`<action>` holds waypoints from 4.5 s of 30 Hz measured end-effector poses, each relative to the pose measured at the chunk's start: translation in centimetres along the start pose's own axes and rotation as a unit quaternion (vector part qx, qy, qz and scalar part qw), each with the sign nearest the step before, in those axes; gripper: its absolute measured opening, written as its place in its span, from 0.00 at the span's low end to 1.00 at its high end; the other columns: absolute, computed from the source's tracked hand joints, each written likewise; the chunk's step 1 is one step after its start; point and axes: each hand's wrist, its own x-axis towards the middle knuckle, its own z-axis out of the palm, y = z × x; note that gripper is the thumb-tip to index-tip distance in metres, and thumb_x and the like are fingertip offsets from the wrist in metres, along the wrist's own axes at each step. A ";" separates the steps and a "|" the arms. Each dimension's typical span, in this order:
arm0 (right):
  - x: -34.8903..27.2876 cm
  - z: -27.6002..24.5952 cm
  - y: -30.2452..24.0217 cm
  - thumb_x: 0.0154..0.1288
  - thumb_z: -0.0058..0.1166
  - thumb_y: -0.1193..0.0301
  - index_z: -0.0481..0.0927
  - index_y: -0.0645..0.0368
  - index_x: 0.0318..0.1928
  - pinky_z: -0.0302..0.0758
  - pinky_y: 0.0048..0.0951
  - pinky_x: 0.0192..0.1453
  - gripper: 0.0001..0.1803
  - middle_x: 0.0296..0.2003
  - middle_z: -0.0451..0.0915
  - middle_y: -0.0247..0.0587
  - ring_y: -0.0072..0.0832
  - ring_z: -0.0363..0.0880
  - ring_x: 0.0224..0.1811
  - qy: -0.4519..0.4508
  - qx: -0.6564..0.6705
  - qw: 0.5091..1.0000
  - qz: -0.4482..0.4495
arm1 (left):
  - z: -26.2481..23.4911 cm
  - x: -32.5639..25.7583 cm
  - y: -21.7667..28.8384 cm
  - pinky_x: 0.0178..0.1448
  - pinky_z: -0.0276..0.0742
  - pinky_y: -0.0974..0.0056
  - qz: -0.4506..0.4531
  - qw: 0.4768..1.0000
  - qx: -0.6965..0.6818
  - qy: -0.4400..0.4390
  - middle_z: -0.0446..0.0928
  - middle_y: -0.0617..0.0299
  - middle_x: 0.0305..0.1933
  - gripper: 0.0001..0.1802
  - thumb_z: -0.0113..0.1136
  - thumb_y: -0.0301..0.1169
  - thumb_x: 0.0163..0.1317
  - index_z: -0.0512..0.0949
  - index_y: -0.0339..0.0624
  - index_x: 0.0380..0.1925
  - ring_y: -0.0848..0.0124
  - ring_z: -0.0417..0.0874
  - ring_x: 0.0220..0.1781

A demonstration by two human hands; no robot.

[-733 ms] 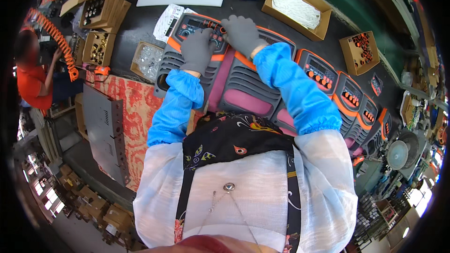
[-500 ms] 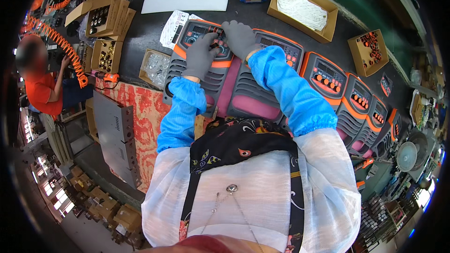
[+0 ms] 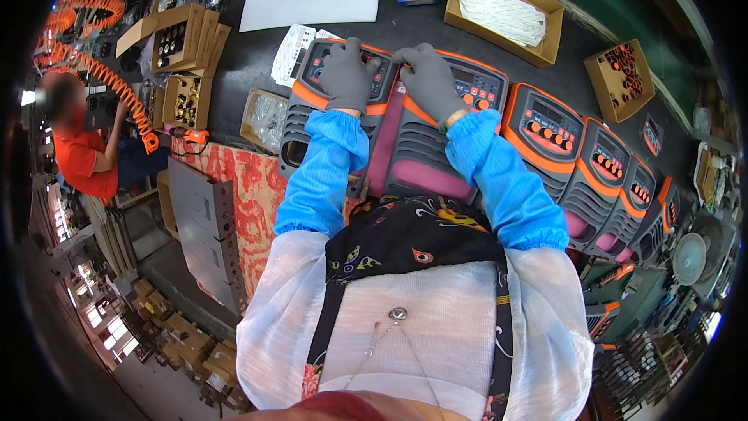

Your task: The person assembles electronic panels by hand, inserting orange connectors and buttons into the plastic housing.

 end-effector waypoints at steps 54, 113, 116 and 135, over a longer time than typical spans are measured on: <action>2.6 3.8 -3.3 0.52 0.54 0.77 0.79 0.59 0.39 0.74 0.41 0.47 0.11 0.38 0.78 0.47 0.45 0.77 0.44 -0.218 -0.071 0.967 -0.114 | 3.0 -8.8 -10.2 0.23 0.64 0.76 -0.045 0.255 -0.946 -0.196 0.75 0.58 0.50 0.27 0.57 0.43 0.64 0.66 0.48 0.60 0.77 0.69 0.30; 1.4 0.9 -7.1 0.57 0.58 0.74 0.79 0.59 0.49 0.75 0.30 0.47 0.18 0.40 0.80 0.45 0.33 0.80 0.41 -0.277 0.145 0.950 -0.001 | -2.0 -9.8 -6.0 0.28 0.69 0.74 -0.102 0.798 -0.590 0.068 0.79 0.60 0.34 0.13 0.58 0.28 0.61 0.78 0.36 0.45 0.81 0.74 0.29; 2.7 2.6 -5.3 0.52 0.57 0.77 0.82 0.57 0.42 0.75 0.36 0.45 0.14 0.40 0.79 0.46 0.41 0.78 0.41 -0.171 0.009 0.983 -0.072 | -1.6 -10.4 -7.0 0.26 0.67 0.74 -0.166 0.719 -0.675 -0.001 0.79 0.56 0.41 0.16 0.54 0.29 0.63 0.74 0.35 0.50 0.80 0.72 0.26; 4.5 5.7 -5.4 0.51 0.54 0.76 0.80 0.56 0.36 0.75 0.42 0.44 0.10 0.37 0.77 0.42 0.44 0.78 0.42 -0.231 -0.152 0.953 -0.126 | -1.9 -10.3 -6.5 0.17 0.64 0.75 -0.213 0.677 -0.698 -0.096 0.72 0.64 0.23 0.21 0.58 0.34 0.62 0.72 0.34 0.53 0.81 0.69 0.17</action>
